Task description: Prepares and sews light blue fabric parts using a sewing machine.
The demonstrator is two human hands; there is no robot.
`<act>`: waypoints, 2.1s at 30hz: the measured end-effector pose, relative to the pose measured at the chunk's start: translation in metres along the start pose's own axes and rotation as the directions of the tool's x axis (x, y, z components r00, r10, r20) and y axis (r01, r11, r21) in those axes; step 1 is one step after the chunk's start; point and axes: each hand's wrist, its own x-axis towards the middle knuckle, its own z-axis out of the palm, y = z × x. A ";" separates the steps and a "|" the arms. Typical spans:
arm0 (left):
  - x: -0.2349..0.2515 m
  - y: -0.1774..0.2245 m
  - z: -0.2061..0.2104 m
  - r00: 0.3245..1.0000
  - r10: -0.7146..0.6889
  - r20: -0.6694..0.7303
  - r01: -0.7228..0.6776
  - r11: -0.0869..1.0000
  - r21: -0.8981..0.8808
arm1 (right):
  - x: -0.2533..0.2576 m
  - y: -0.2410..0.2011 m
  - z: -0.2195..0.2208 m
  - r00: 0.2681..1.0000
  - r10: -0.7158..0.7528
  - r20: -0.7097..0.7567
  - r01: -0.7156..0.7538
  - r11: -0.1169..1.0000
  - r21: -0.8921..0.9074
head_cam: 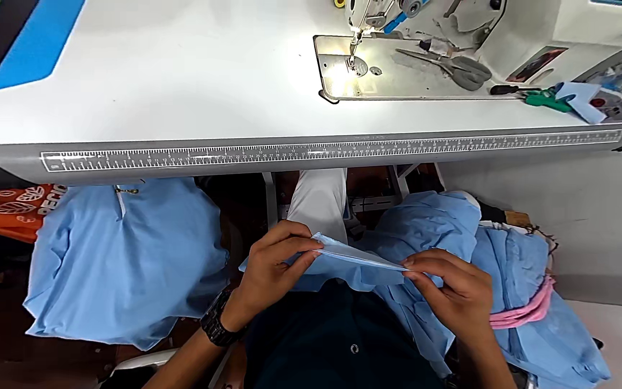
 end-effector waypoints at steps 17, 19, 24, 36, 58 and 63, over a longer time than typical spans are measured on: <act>0.015 0.008 -0.005 0.982 0.009 -0.188 -0.006 1.000 0.019 | 0.035 -0.006 0.013 0.992 0.020 0.125 -0.015 0.999 -0.043; 0.013 0.001 -0.004 0.976 -0.068 -0.209 0.066 0.998 -0.016 | 0.043 -0.006 0.017 0.993 -0.004 0.120 0.011 0.998 -0.056; 0.018 -0.017 -0.045 0.954 -0.104 -0.282 0.133 0.987 0.086 | 0.078 -0.016 0.062 0.980 -0.113 0.164 0.121 0.992 -0.042; 0.338 -0.087 -0.041 0.840 -0.130 0.528 -0.214 0.814 0.540 | 0.212 0.045 0.112 0.976 0.174 -0.129 -0.202 0.948 -0.248; 0.313 -0.097 0.015 0.910 0.126 0.395 -0.379 0.638 0.670 | 0.272 0.132 0.021 0.689 -0.440 0.576 0.489 0.869 0.080; 0.281 -0.084 0.020 0.934 0.045 0.354 -0.305 0.616 0.726 | 0.281 0.149 0.016 0.678 -0.457 0.576 0.430 0.882 0.194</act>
